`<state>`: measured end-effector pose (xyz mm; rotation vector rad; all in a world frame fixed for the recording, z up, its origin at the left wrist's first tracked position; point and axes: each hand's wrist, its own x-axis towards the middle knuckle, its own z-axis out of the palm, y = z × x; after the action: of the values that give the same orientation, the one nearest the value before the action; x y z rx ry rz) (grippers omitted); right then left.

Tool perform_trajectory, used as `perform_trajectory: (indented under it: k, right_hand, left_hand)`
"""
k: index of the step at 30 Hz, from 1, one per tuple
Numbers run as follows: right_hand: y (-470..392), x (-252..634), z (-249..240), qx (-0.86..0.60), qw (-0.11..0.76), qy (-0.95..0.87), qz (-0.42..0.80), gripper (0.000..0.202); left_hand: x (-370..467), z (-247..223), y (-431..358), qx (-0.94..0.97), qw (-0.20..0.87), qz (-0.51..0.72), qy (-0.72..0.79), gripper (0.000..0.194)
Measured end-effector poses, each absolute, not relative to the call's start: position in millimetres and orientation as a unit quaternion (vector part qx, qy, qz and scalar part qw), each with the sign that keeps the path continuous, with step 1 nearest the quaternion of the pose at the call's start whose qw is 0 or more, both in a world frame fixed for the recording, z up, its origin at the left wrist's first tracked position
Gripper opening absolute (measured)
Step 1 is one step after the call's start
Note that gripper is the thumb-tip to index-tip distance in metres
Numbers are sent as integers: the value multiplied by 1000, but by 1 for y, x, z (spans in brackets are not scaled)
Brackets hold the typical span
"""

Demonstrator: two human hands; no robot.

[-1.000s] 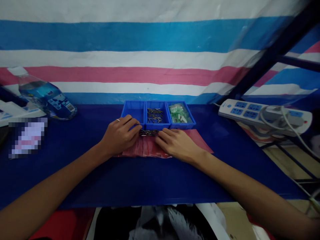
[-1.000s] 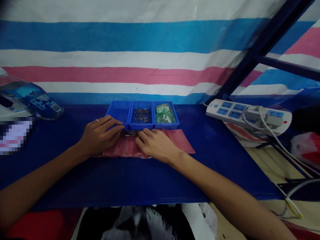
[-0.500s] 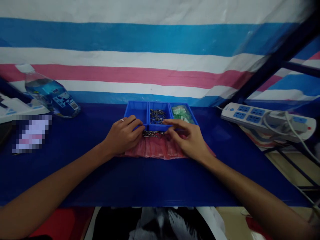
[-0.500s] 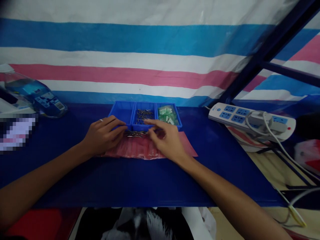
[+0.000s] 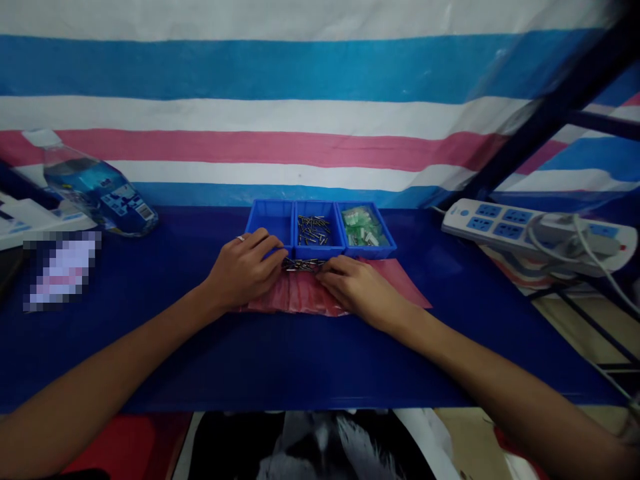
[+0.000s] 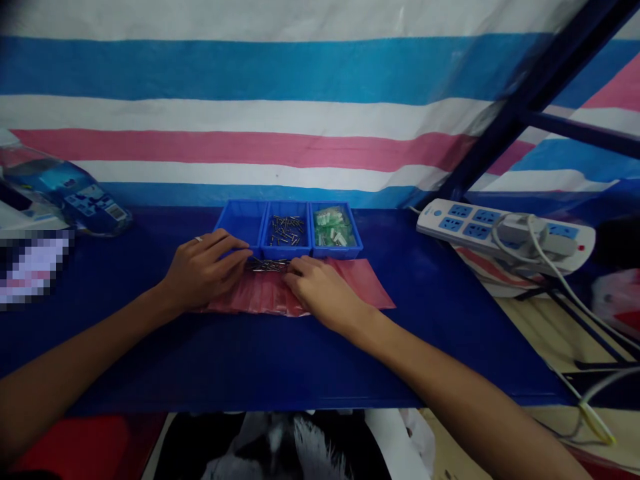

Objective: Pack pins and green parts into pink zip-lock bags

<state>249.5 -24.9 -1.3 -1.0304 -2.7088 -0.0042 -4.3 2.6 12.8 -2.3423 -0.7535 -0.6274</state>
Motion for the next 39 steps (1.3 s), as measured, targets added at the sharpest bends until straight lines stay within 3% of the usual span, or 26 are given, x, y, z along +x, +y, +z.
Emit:
perform_trajectory:
  k: [6,9,13,15,18,21,26,29,33,39]
  right_hand:
    - [-26,251,8,-360,146,-921,-32,21]
    - [-28,251,14,-400,229,-887,42,21]
    - [-28,251,16,-454,343,-780,260,21]
    - [-27,252,16,-462,404,-738,280,20]
    - [-26,253,14,-470,451,-727,216,20]
    - [-26,253,11,-441,377,-804,129,21]
    - [-26,249,0,-363,132,-922,-24,31]
    - [-27,246,-3,-367,77,-924,-74,28]
    - [-29,244,0,-360,66,-926,-94,18]
    - [-31,247,11,-410,221,-885,9,20]
  left_hand:
    - [-3,14,2,-880,291,-243,-285,11]
    - [-2,14,1,-878,298,-244,-284,11]
    - [-3,14,2,-879,305,-239,-279,12]
    - [-3,14,2,-880,304,-236,-278,12]
    - [-3,14,2,-880,306,-233,-278,12]
    - [-4,13,3,-880,304,-233,-280,12]
    - [-3,13,2,-881,295,-242,-282,13]
    - [-3,14,1,-881,297,-239,-280,12]
    - [-3,14,1,-880,301,-236,-282,11]
    - [-3,13,2,-881,301,-234,-282,10]
